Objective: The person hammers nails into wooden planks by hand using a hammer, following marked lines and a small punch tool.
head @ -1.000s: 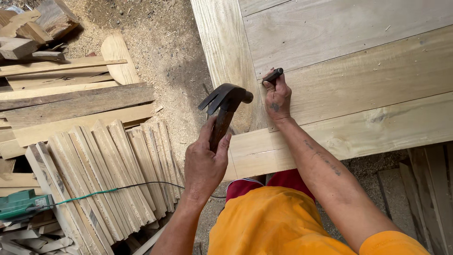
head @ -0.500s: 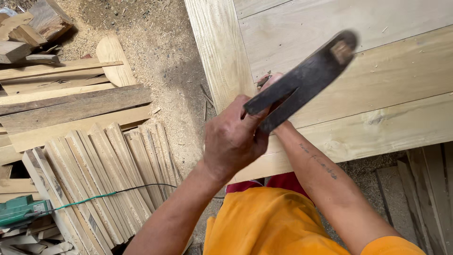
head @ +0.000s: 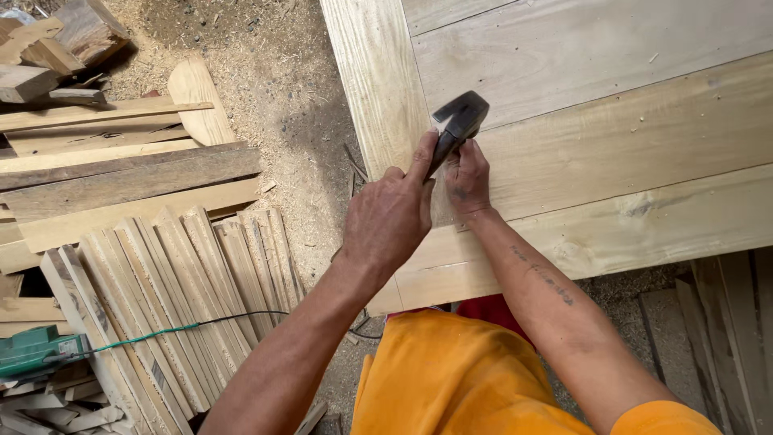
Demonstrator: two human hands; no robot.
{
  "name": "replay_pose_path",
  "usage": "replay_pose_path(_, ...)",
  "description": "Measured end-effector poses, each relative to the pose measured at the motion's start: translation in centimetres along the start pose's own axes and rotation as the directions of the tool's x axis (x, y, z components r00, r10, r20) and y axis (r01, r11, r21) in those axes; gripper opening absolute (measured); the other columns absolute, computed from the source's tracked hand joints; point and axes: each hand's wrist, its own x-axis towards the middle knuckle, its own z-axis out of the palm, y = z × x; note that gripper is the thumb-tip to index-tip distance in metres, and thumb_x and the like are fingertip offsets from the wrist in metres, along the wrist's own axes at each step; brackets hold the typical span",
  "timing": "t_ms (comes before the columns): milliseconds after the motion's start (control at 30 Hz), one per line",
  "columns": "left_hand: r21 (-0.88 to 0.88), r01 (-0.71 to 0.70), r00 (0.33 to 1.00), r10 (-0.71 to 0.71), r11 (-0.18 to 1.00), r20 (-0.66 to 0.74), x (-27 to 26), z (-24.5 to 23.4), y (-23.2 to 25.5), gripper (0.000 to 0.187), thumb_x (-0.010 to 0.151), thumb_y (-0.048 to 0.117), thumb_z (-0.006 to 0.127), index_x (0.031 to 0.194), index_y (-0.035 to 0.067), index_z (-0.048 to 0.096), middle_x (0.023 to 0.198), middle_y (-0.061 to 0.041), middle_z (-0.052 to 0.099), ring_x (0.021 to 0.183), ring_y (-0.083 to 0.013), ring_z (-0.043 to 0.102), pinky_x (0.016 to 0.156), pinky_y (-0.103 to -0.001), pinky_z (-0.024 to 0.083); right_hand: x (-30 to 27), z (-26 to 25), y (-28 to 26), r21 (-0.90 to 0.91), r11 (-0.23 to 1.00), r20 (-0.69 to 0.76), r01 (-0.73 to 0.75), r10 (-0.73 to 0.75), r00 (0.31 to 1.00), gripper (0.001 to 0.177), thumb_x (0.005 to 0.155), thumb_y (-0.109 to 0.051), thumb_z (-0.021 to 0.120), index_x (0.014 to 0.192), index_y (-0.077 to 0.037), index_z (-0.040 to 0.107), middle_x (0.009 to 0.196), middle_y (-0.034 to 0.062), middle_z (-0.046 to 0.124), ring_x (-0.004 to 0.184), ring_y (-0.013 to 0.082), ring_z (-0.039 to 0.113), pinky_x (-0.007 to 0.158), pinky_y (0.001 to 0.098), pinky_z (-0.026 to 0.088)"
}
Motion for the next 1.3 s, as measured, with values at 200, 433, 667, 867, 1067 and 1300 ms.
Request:
replay_pose_path(200,0.02,0.022,1.0,-0.022,1.0,0.02,0.4,0.8,-1.6,0.053,0.103,0.022,0.057,0.153,0.015,0.04,0.065,-0.01,0.058,0.044,-0.021,0.056,0.038,-0.041,0.048,0.4,0.1,-0.2,-0.118,0.98,-0.004,0.162,-0.163,0.987,0.02,0.1,-0.004,0.051,0.117,-0.006,0.062,0.104,0.0159,0.066,0.094,0.0324,0.067,0.08,0.0411,0.055)
replay_pose_path(433,-0.588,0.315,0.92,-0.391,0.745,-0.002,-3.8,0.1,-3.4,0.027,0.102,0.031,0.063,0.105,0.005,0.067,0.065,-0.006,0.062,0.053,-0.0161,0.06,0.049,-0.034,0.05,2.1,-0.3,-1.6,0.095,0.984,-0.148,0.15,-0.135,0.98,0.008,0.109,-0.005,0.056,0.117,-0.004,0.057,0.108,0.0108,0.07,0.101,0.0235,0.07,0.089,0.038,0.057)
replay_pose_path(667,-0.516,0.285,0.94,-0.341,0.808,-0.015,-1.9,-3.4,-2.7,0.03,0.099,0.032,0.064,0.108,0.003,0.063,0.055,-0.004,0.062,0.044,-0.0177,0.063,0.045,-0.036,0.048,4.9,-0.9,-1.3,0.067,0.996,-0.007,0.058,-0.057,0.998,0.012,0.109,-0.012,0.058,0.118,-0.004,0.057,0.098,0.0058,0.072,0.09,0.0208,0.072,0.078,0.0326,0.058)
replay_pose_path(867,-0.508,-0.127,0.944,-0.053,0.852,-0.324,0.0,-10.5,1.7,0.029,0.103,0.026,0.067,0.119,0.002,0.059,0.069,-0.006,0.069,0.053,-0.0147,0.068,0.048,-0.032,0.052,5.1,-1.4,-3.3,0.027,0.994,0.033,0.11,-0.111,0.993,0.018,0.105,-0.013,0.06,0.12,-0.004,0.057,0.099,0.0084,0.071,0.091,0.0222,0.071,0.079,0.0349,0.058)
replay_pose_path(1067,-0.208,-0.551,0.701,0.313,0.808,-0.641,2.2,-9.0,3.4,0.028,0.11,0.024,0.061,0.128,0.005,0.051,0.107,-0.011,0.07,0.077,-0.0167,0.069,0.064,-0.027,0.058,4.2,-1.5,-2.9,0.327,0.943,0.101,0.056,-0.094,0.99,0.017,0.103,-0.009,0.061,0.119,-0.003,0.058,0.1,0.007,0.068,0.092,0.0203,0.068,0.08,0.0331,0.056)
replay_pose_path(1300,-0.189,-0.087,0.996,0.078,0.978,-0.052,4.3,-7.1,0.9,0.028,0.103,0.027,0.06,0.118,0.003,0.057,0.073,-0.007,0.066,0.051,-0.0153,0.062,0.046,-0.033,0.052,4.0,-0.6,-0.6,0.191,0.979,0.071,0.07,-0.085,0.994,0.018,0.1,-0.005,0.062,0.118,-0.003,0.059,0.102,0.0055,0.065,0.092,0.018,0.064,0.08,0.0309,0.054)
